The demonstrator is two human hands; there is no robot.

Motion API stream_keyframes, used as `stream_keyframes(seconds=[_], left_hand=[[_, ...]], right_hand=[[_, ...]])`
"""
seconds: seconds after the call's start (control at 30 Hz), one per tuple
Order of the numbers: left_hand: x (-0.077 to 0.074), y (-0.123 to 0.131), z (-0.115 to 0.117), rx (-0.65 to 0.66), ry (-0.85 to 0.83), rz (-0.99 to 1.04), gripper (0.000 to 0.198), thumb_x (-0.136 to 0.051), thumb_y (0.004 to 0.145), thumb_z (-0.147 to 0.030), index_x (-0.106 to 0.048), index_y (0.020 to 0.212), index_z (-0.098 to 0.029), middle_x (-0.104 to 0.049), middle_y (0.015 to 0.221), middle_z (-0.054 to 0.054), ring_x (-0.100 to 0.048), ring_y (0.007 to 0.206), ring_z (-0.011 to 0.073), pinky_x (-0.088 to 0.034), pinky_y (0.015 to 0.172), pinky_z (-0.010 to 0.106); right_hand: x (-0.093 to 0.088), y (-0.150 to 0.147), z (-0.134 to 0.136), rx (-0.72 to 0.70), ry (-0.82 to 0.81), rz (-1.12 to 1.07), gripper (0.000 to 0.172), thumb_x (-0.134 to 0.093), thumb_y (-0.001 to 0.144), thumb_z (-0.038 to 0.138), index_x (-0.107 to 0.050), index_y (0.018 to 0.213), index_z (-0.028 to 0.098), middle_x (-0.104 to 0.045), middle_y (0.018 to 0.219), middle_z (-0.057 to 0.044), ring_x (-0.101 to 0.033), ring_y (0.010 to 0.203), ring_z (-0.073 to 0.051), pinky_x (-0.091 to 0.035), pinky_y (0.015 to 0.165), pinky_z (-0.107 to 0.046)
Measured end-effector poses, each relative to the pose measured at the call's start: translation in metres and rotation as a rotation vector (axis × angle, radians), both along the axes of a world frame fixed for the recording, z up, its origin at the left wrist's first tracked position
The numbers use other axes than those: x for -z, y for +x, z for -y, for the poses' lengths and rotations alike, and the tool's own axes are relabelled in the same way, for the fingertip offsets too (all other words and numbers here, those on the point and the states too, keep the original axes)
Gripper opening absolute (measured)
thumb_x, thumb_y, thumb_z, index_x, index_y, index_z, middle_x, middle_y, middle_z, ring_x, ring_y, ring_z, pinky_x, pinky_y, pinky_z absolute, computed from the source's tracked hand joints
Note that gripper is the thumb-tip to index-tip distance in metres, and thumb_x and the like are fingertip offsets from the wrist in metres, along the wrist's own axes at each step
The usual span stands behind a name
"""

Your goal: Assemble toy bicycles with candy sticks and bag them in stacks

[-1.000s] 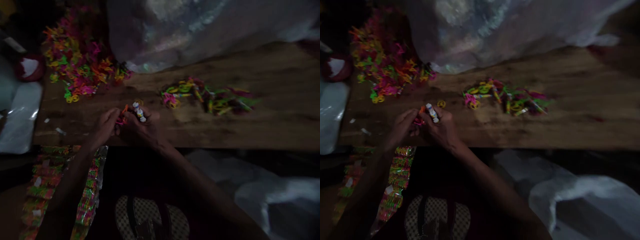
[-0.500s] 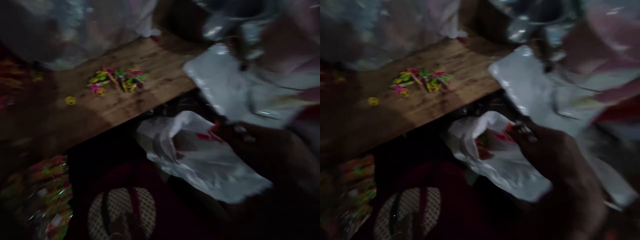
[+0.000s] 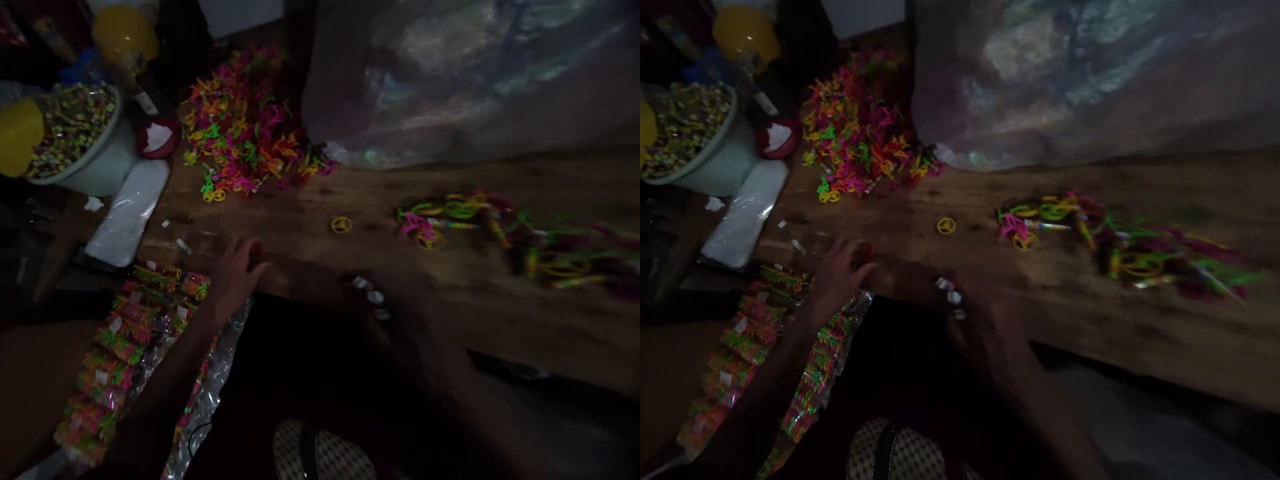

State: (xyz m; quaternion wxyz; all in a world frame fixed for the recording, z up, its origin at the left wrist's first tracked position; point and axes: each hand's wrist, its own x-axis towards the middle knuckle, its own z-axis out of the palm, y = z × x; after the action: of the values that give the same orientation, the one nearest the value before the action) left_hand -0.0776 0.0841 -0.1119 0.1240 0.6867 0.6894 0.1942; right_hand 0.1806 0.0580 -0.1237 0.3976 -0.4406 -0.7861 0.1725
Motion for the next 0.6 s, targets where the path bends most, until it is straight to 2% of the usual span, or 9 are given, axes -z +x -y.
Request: stream_keyframes(seconds=[0.07, 0.13, 0.27, 0.33, 0.43, 0.53, 0.6], left_hand=[[-0.003, 0.005, -0.004, -0.013, -0.064, -0.090, 0.020, -0.058, 0.093, -0.016, -0.067, 0.111, -0.017, -0.067, 0.118, 0.010, -0.064, 0.110, 0.0238, -0.051, 0.099, 0.038], [-0.008, 0.009, -0.006, -0.009, -0.116, -0.040, 0.021, -0.051, 0.095, -0.012, -0.068, 0.107, -0.017, -0.069, 0.115, 0.009, -0.065, 0.108, 0.0224, -0.051, 0.098, 0.037], [-0.013, 0.030, 0.001, 0.160, -0.227, 0.465, 0.022, -0.062, 0.092, -0.021, -0.066, 0.114, -0.023, -0.074, 0.106, 0.003, -0.069, 0.101, 0.0176, -0.052, 0.096, 0.030], [-0.011, 0.045, 0.008, 0.185, -0.341, 0.694, 0.033, -0.066, 0.088, -0.022, -0.061, 0.121, -0.024, -0.075, 0.099, 0.001, -0.070, 0.094, 0.0165, -0.053, 0.092, 0.030], [-0.007, 0.064, 0.015, 0.225, -0.484, 0.882, 0.039, -0.066, 0.085, -0.019, -0.055, 0.123, -0.023, -0.075, 0.095, 0.001, -0.070, 0.093, 0.0164, -0.052, 0.090, 0.030], [-0.008, 0.077, 0.016, 0.364, -0.527, 0.921, 0.041, -0.061, 0.085, -0.015, -0.053, 0.125, -0.022, -0.075, 0.105, 0.004, -0.070, 0.102, 0.0169, -0.052, 0.095, 0.031], [-0.013, 0.082, 0.011, 0.477, -0.533, 0.826, 0.048, -0.061, 0.085, -0.014, -0.051, 0.131, -0.022, -0.074, 0.111, 0.006, -0.070, 0.106, 0.0185, -0.052, 0.097, 0.032]], right_hand=[[0.005, -0.023, -0.007, -0.038, -0.001, -0.006, 0.036, -0.044, 0.083, 0.016, -0.064, 0.113, 0.022, -0.075, 0.090, -0.007, -0.071, 0.069, -0.022, -0.055, 0.053, -0.030], [0.013, -0.035, -0.008, -0.025, -0.065, 0.005, 0.047, -0.044, 0.083, 0.017, -0.060, 0.126, 0.023, -0.075, 0.098, -0.008, -0.072, 0.071, -0.023, -0.056, 0.052, -0.031], [0.020, -0.032, -0.001, -0.012, -0.068, 0.010, 0.057, -0.044, 0.085, 0.019, -0.049, 0.141, 0.021, -0.073, 0.110, -0.012, -0.074, 0.084, -0.027, -0.060, 0.061, -0.035], [0.016, -0.025, 0.005, -0.040, -0.044, 0.004, 0.051, -0.046, 0.088, 0.018, -0.051, 0.139, 0.022, -0.074, 0.110, -0.011, -0.074, 0.088, -0.026, -0.061, 0.068, -0.034], [0.007, -0.018, 0.011, 0.010, -0.114, -0.034, 0.039, -0.047, 0.092, 0.017, -0.058, 0.129, 0.022, -0.075, 0.107, -0.009, -0.074, 0.090, -0.021, -0.060, 0.073, -0.030], [-0.001, -0.013, 0.014, 0.109, -0.144, -0.062, 0.028, -0.050, 0.093, 0.019, -0.064, 0.117, 0.021, -0.076, 0.100, -0.007, -0.074, 0.082, -0.019, -0.058, 0.067, -0.026], [-0.006, -0.007, 0.018, 0.162, -0.103, -0.036, 0.022, -0.049, 0.092, 0.018, -0.067, 0.104, 0.020, -0.076, 0.088, -0.005, -0.072, 0.071, -0.017, -0.055, 0.060, -0.024]])
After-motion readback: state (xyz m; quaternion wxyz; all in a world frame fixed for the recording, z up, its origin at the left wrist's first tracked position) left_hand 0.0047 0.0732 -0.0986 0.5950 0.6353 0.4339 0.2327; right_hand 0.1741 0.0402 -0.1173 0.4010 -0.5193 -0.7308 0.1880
